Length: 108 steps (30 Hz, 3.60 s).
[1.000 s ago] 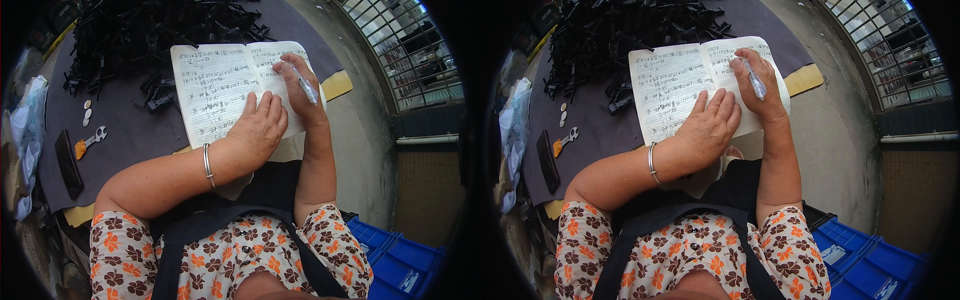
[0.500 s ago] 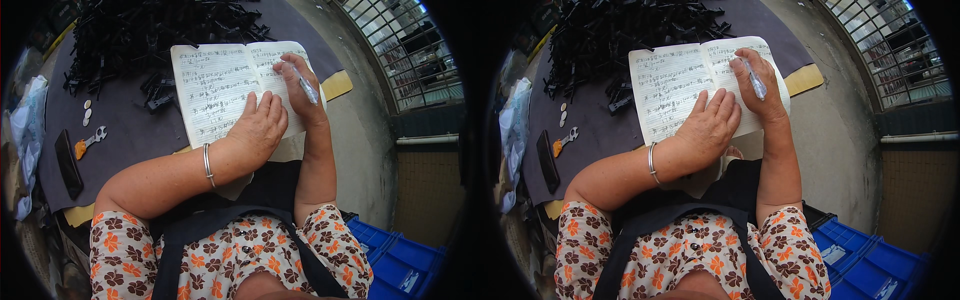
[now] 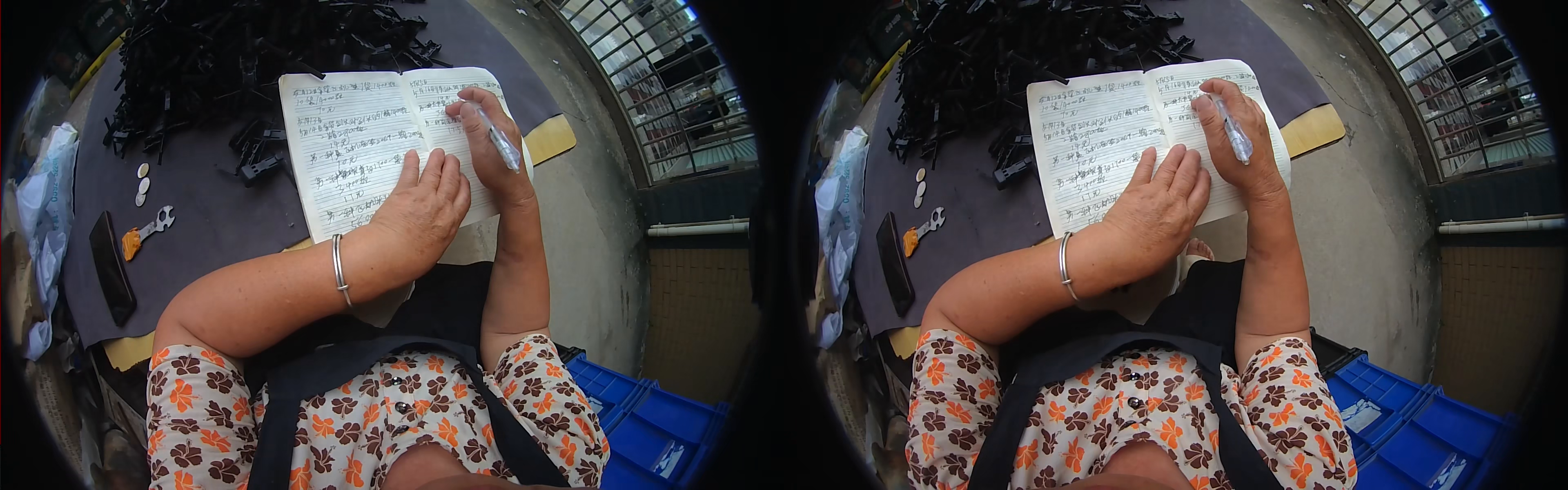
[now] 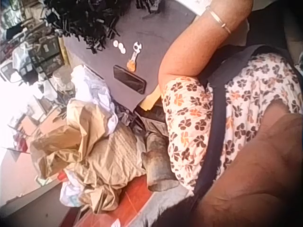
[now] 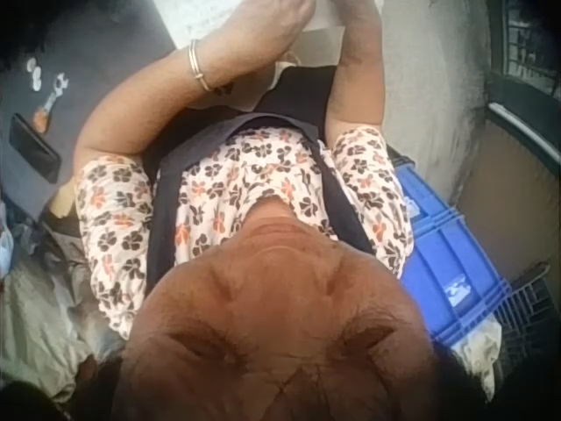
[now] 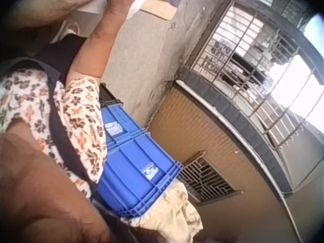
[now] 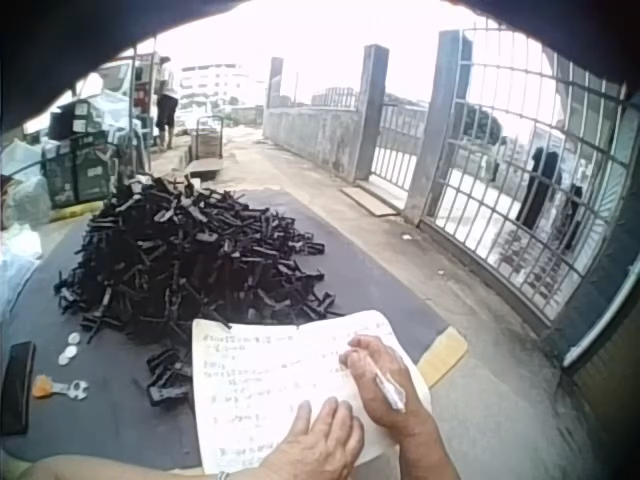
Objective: Writing notes or recording data in a paper notebook with a pen at a workbench.
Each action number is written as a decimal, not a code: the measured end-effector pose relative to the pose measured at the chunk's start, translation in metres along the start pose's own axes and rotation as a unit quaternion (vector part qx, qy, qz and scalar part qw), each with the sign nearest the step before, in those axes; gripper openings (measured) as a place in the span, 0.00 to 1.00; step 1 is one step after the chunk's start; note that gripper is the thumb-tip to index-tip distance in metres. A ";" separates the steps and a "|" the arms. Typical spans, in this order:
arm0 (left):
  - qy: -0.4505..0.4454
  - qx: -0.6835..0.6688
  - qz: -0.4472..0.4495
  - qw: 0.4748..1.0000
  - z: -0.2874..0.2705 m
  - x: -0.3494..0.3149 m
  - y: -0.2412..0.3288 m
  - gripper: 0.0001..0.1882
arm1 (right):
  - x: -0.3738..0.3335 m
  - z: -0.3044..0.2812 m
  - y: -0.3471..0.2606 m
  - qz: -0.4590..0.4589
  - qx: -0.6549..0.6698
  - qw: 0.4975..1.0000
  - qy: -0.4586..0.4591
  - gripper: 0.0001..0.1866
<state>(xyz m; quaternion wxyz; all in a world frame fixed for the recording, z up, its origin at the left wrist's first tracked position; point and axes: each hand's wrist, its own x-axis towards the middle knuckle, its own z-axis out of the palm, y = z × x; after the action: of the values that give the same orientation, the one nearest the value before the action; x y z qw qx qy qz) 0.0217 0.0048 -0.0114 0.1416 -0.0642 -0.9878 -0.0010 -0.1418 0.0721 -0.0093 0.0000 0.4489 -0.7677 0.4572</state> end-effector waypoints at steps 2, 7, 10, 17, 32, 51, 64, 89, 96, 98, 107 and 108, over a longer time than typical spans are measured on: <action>-0.003 0.000 0.001 1.000 -0.001 0.000 0.000 0.33 | 0.000 -0.001 0.001 0.002 0.003 1.000 -0.002 0.16; 0.000 -0.001 0.000 1.000 -0.001 0.000 0.000 0.33 | -0.001 -0.003 0.004 -0.001 -0.017 1.000 -0.019 0.16; -0.004 0.000 0.002 1.000 -0.002 0.000 0.000 0.33 | 0.000 -0.001 0.004 -0.013 0.010 1.000 0.003 0.16; -0.001 0.005 0.003 1.000 -0.001 0.000 0.000 0.34 | 0.000 -0.002 0.002 0.003 0.018 1.000 -0.002 0.16; -0.011 0.004 0.000 1.000 -0.003 -0.001 0.000 0.34 | -0.001 0.000 0.000 -0.011 -0.010 1.000 0.004 0.17; -0.015 0.006 0.007 1.000 -0.004 0.000 -0.001 0.33 | -0.004 -0.002 -0.004 -0.063 -0.027 0.997 0.032 0.13; -0.008 -0.009 0.003 1.000 -0.001 0.000 -0.001 0.32 | -0.007 -0.007 -0.005 0.035 0.064 0.996 0.049 0.16; -0.022 -0.006 -0.002 1.000 -0.003 -0.001 0.000 0.31 | -0.009 -0.005 -0.007 -0.028 0.136 0.987 0.080 0.19; 0.002 -0.013 -0.001 1.000 0.000 -0.001 0.000 0.30 | -0.014 -0.017 -0.009 0.078 0.293 0.953 0.006 0.12; -0.005 -0.010 -0.001 1.000 -0.001 -0.001 0.000 0.30 | -0.014 -0.016 -0.011 0.082 0.296 0.952 0.015 0.11; -0.013 -0.014 -0.007 1.000 -0.001 -0.001 0.000 0.33 | -0.019 -0.015 -0.006 0.052 0.207 0.977 0.002 0.07; -0.009 -0.015 -0.009 1.000 -0.001 -0.001 0.000 0.33 | -0.019 -0.013 -0.006 0.047 0.199 0.979 0.013 0.07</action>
<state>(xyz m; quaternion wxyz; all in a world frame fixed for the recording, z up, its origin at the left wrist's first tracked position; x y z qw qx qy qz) 0.0230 0.0046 -0.0111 0.1312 -0.0570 -0.9896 -0.0160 -0.1322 0.0936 -0.0055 -0.1006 0.3975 -0.6815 0.6062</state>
